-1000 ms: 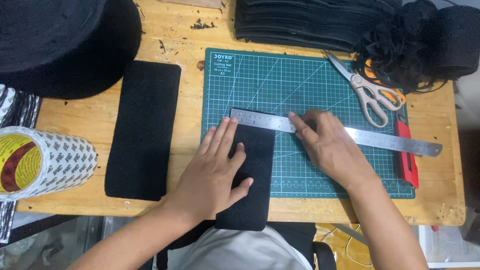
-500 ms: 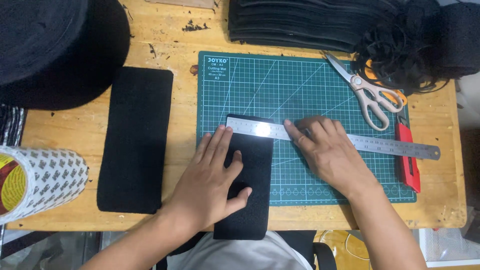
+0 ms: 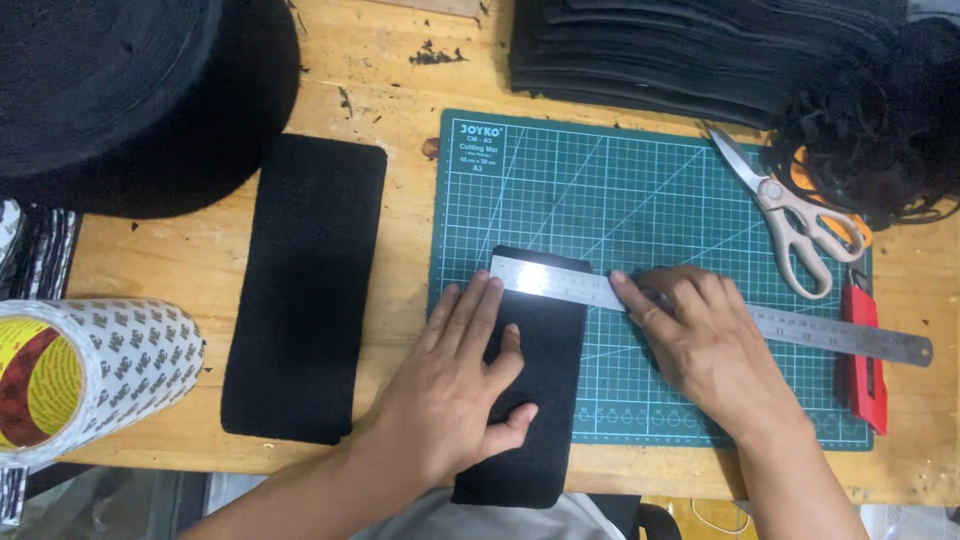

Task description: Measuring rectangular pieces of black fabric with a metal ruler on a cutting mat

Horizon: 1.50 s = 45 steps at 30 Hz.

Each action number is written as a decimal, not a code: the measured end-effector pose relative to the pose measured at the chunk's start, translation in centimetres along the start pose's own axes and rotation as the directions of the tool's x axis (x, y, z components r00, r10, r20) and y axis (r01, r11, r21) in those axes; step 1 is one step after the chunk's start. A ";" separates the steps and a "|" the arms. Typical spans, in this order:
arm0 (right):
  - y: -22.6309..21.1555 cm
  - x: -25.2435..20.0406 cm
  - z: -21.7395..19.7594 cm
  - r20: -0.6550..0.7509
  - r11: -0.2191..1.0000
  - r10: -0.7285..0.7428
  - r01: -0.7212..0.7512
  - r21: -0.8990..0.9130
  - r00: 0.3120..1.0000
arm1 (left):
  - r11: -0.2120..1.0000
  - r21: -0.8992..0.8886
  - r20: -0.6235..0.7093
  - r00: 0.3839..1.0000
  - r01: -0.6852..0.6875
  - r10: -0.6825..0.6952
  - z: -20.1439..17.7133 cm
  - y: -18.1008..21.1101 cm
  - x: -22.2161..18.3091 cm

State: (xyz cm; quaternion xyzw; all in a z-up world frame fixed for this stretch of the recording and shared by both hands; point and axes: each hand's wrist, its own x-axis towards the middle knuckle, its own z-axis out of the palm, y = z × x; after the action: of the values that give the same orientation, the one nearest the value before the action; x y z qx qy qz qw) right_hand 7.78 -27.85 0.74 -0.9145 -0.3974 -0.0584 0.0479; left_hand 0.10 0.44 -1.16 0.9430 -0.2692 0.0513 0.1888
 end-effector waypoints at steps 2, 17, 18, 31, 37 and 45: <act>-0.1 0.0 0.0 0.013 1.000 0.012 -0.012 -0.002 1.000 | 1.000 -0.028 0.004 1.000 -0.001 0.001 -0.2 -0.1 0.0; -0.2 -0.1 -0.1 0.068 0.998 0.053 -0.051 -0.035 0.996 | 1.000 -0.012 -0.059 0.998 -0.022 0.021 -0.2 0.0 0.3; -0.2 -0.1 -0.1 0.078 0.998 0.053 -0.050 -0.040 0.995 | 1.000 -0.007 -0.058 0.998 -0.020 0.019 -0.3 0.0 0.3; -0.4 0.4 -0.9 0.091 0.998 0.068 -0.068 -0.006 0.994 | 0.997 0.082 0.006 1.000 -0.013 0.012 -0.4 0.3 0.6; -0.5 0.4 -0.8 0.071 0.998 0.065 -0.065 -0.001 0.995 | 0.994 0.107 0.050 0.999 -0.011 0.005 -0.7 0.3 0.7; -0.5 0.5 -0.8 0.061 0.997 0.076 -0.077 0.015 0.995 | 0.992 0.126 0.065 0.998 -0.018 0.010 -0.9 0.3 0.7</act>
State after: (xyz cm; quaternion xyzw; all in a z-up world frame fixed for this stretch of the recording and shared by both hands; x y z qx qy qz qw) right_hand 7.66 -27.27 1.59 -0.9300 -0.3637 -0.0256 0.0460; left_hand 0.52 0.18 -0.10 0.9523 -0.2781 0.0394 0.1194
